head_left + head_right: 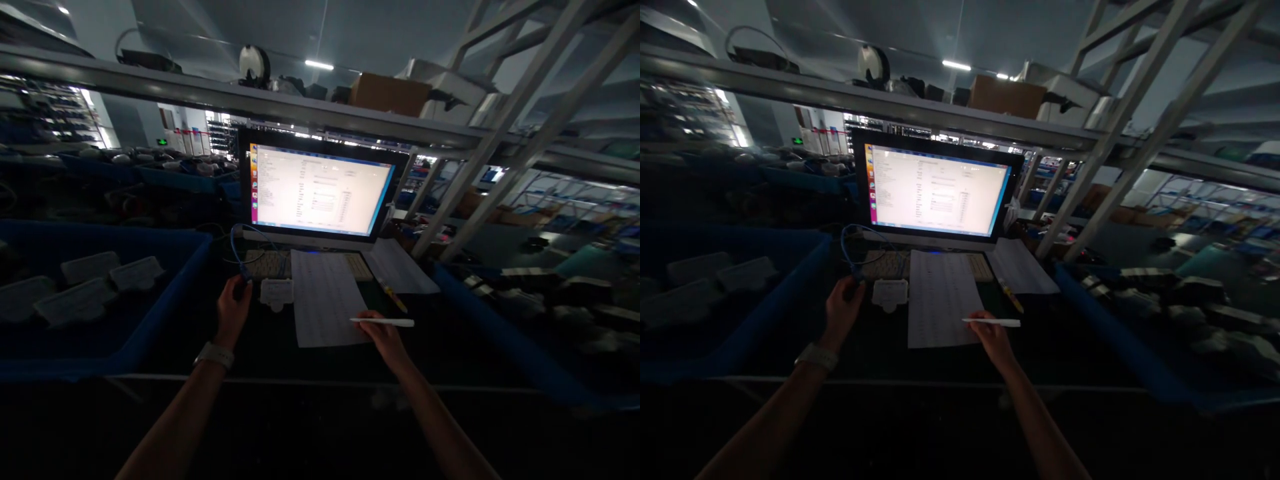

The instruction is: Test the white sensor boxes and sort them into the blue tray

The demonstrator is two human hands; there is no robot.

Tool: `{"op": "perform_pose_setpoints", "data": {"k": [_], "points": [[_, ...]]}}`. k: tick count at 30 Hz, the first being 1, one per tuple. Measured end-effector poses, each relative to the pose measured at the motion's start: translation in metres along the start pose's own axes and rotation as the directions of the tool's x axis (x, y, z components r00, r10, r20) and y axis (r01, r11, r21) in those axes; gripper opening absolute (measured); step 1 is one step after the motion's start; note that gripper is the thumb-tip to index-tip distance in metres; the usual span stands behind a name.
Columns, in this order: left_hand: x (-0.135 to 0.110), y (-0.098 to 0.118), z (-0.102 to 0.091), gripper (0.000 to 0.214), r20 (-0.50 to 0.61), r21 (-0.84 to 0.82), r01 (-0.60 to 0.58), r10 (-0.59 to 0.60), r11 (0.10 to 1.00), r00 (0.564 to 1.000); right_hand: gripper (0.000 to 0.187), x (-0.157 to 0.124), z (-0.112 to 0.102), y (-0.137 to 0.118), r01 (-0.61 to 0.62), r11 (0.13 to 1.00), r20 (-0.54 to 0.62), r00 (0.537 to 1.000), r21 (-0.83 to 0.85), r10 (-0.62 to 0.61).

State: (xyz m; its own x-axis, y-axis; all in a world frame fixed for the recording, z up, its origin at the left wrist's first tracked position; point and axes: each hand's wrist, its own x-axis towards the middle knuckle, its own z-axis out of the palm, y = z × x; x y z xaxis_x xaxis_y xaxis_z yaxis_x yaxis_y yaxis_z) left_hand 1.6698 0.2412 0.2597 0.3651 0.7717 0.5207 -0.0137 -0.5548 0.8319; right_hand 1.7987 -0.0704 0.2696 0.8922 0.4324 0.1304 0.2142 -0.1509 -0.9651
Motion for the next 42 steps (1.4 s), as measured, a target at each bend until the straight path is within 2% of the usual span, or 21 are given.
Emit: {"op": "perform_pose_setpoints", "data": {"k": [7, 14, 20, 29, 36, 39, 42], "points": [[-0.001, 0.002, 0.0, 0.027, -0.012, -0.01, 0.017, -0.017, 1.0, 1.0, 0.03, -0.012, 0.006, 0.003, 0.083, 0.987, -0.027, 0.996, -0.138, -0.087], [0.0, 0.002, 0.001, 0.027, 0.002, 0.009, -0.008, 0.008, 1.0, 1.0, 0.024, -0.022, 0.015, -0.002, 0.195, 0.944, 0.132, 0.978, -0.267, -0.164], [0.0, 0.004, 0.001, 0.026, -0.004, 0.018, -0.018, 0.018, 1.0, 1.0, 0.023, -0.02, 0.016, 0.0, 0.218, 0.938, 0.188, 0.967, -0.269, -0.17], [-0.001, 0.005, 0.0, 0.024, 0.0, 0.042, -0.016, 0.016, 0.999, 1.0, 0.021, -0.02, 0.016, 0.0, 0.233, 0.927, 0.201, 0.963, -0.294, -0.179], [-0.001, 0.005, -0.001, 0.023, 0.003, 0.023, -0.007, 0.007, 1.0, 1.0, 0.02, -0.019, 0.014, 0.003, 0.218, 0.928, 0.154, 0.972, -0.303, -0.178], [-0.001, 0.001, -0.001, 0.025, 0.002, 0.037, 0.008, -0.009, 0.999, 1.0, 0.027, -0.018, 0.013, 0.005, 0.18, 0.959, 0.084, 0.983, -0.218, -0.166], [-0.001, -0.005, -0.001, 0.032, -0.007, 0.099, -0.002, 0.003, 0.995, 1.0, 0.032, -0.017, 0.013, 0.004, 0.102, 0.99, -0.001, 0.995, -0.095, -0.102]]}}
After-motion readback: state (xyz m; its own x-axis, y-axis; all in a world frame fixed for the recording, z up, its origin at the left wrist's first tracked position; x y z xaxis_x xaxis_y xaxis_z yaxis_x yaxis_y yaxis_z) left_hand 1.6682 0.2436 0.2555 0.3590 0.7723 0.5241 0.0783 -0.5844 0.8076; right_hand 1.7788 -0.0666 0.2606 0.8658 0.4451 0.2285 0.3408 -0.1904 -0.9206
